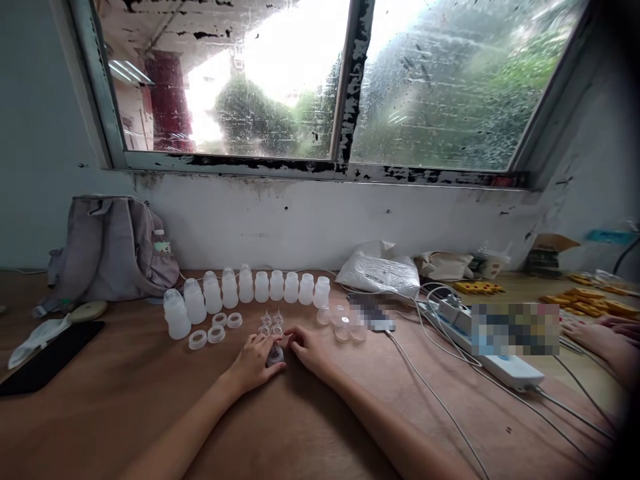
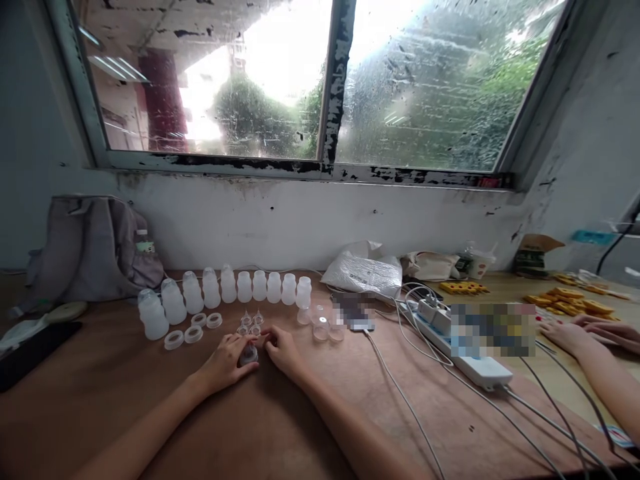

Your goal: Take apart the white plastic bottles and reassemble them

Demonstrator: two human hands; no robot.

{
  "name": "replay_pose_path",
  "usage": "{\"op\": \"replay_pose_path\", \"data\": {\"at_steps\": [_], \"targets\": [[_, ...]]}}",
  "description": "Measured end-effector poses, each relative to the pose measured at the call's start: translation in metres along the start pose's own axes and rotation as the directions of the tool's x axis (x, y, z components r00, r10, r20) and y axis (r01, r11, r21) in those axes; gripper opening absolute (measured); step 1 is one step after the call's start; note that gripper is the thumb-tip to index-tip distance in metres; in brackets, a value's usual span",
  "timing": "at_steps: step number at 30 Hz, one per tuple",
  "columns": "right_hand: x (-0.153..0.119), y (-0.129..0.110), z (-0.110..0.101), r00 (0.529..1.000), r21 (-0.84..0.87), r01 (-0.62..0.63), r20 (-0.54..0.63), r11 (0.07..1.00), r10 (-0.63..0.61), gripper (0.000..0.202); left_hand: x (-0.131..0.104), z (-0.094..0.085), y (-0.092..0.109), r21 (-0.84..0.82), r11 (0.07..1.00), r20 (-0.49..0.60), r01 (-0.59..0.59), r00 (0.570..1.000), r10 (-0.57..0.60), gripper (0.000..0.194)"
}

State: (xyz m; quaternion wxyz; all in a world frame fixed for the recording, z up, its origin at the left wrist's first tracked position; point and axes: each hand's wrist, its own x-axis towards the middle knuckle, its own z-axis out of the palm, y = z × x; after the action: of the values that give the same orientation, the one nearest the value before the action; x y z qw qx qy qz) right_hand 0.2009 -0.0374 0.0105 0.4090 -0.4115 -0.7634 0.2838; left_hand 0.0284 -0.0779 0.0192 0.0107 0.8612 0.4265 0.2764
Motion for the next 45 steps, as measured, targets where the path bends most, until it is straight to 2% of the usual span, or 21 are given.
{"op": "replay_pose_path", "data": {"at_steps": [5, 7, 9, 13, 17, 21, 26, 33, 37, 42, 45], "targets": [[0.0, 0.002, 0.001, 1.0, -0.008, 0.009, 0.003, 1.0, -0.009, 0.029, 0.0, 0.005, -0.006, -0.014, 0.996, 0.008, 0.09, 0.996, -0.09, 0.06], [0.001, 0.004, 0.002, 1.0, -0.023, 0.018, -0.005, 1.0, -0.019, 0.028, 0.001, 0.004, -0.005, -0.019, 0.996, 0.002, 0.089, 0.996, -0.089, 0.063], [0.0, 0.005, 0.003, 0.999, -0.053, 0.034, -0.013, 0.998, -0.034, 0.028, 0.002, 0.002, -0.002, -0.033, 0.997, -0.016, 0.068, 0.997, -0.069, 0.057], [-0.003, 0.001, 0.003, 0.993, -0.132, 0.12, 0.002, 0.984, -0.121, 0.027, 0.003, 0.002, 0.001, -0.102, 0.99, -0.081, 0.098, 0.991, -0.107, 0.025], [-0.011, -0.011, 0.002, 0.961, -0.133, 0.273, 0.094, 0.953, -0.262, 0.04, 0.005, 0.005, -0.002, -0.288, 0.94, -0.147, 0.181, 0.962, -0.231, 0.025], [-0.017, -0.021, 0.004, 0.942, -0.09, 0.323, 0.126, 0.942, -0.311, 0.051, 0.005, 0.001, 0.001, -0.483, 0.844, -0.124, 0.231, 0.937, -0.327, 0.024], [-0.018, -0.018, 0.015, 0.955, -0.093, 0.297, 0.008, 0.95, -0.297, 0.022, 0.005, 0.001, 0.008, -0.629, 0.729, -0.03, 0.271, 0.928, -0.371, 0.026], [-0.012, -0.013, 0.02, 0.979, -0.121, 0.177, -0.075, 0.977, -0.187, 0.018, 0.005, 0.006, 0.009, -0.756, 0.573, 0.041, 0.316, 0.897, -0.441, 0.035], [-0.009, -0.015, 0.016, 0.991, -0.03, 0.128, -0.041, 0.991, -0.13, 0.014, 0.004, 0.005, 0.011, -0.776, 0.544, 0.089, 0.319, 0.909, -0.406, 0.036], [-0.007, -0.016, 0.014, 0.997, 0.042, 0.041, -0.074, 0.998, -0.038, 0.016, 0.002, 0.006, 0.014, -0.762, 0.575, 0.091, 0.299, 0.928, -0.362, 0.029], [-0.006, -0.016, 0.012, 0.997, 0.078, 0.018, -0.079, 0.997, -0.012, 0.016, 0.002, 0.007, 0.017, -0.767, 0.553, 0.111, 0.326, 0.916, -0.386, 0.03]]}}
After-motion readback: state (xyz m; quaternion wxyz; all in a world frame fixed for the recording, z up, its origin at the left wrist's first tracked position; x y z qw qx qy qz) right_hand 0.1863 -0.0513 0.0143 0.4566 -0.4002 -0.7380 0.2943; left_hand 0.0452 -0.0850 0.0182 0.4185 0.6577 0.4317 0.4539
